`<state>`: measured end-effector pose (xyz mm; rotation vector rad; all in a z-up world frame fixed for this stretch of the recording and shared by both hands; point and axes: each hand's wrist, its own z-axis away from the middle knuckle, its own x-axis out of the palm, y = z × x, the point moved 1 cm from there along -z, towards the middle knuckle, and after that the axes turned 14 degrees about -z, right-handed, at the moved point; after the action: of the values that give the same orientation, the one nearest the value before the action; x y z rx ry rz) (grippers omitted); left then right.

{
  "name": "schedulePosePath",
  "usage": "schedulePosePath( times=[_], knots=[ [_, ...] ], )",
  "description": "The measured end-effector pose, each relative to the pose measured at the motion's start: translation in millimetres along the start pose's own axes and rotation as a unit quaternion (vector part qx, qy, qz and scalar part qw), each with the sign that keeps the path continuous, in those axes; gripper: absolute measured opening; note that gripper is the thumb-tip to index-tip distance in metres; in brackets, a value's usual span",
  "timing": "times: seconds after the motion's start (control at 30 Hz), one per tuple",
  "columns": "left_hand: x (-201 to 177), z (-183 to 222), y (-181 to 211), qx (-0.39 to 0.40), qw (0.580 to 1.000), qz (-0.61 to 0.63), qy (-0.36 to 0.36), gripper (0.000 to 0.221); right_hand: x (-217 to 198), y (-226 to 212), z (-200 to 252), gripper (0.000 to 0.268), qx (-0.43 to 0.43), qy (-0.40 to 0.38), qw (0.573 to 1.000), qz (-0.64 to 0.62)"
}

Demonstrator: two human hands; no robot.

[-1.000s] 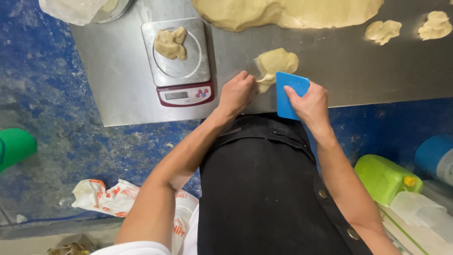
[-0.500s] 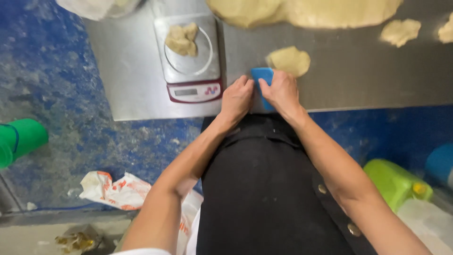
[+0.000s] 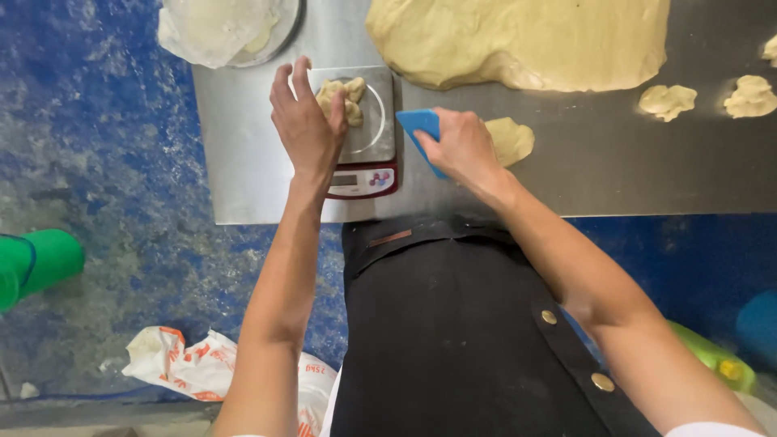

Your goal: Cutting, weighing, and portioning dough into smaller pieces on a stainless steel workstation.

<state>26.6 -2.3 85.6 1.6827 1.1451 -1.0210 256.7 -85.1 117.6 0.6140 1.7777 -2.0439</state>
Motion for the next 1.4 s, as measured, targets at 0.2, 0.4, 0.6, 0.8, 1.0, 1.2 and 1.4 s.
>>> schedulePosePath(
  times=[0.2, 0.4, 0.6, 0.8, 1.0, 1.2, 1.4],
  knots=[
    [-9, -15, -18, -0.002, 0.999, 0.047, -0.016, 0.052, 13, -5, -12, 0.028, -0.013, -0.001, 1.000, 0.012],
    [4, -12, -11, 0.043, 0.990, 0.092, -0.096, 0.065, 25, -9, -13, 0.029, 0.024, -0.034, 0.997, 0.061],
    [6, 3, -16, 0.030, 0.994, 0.098, -0.046, 0.053, 24, -2, -12, 0.030, 0.017, -0.015, 0.998, 0.054],
    [-2, -3, -25, 0.023, 0.997, 0.068, -0.037, 0.057, 21, -6, -17, 0.030, 0.033, -0.033, 0.996, 0.073],
    [30, -7, -10, 0.120, 0.988, 0.005, -0.100, 0.069, 51, -15, -42, 0.022, 0.010, -0.090, 0.986, 0.141],
    [71, -45, -28, 0.026, 0.966, 0.087, -0.242, 0.022, 80, -12, -60, 0.013, -0.019, -0.062, 0.989, 0.129],
    [51, -74, -63, -0.085, 0.864, 0.286, -0.406, 0.028, 92, -16, -60, 0.017, -0.026, -0.089, 0.984, 0.149]
  ],
)
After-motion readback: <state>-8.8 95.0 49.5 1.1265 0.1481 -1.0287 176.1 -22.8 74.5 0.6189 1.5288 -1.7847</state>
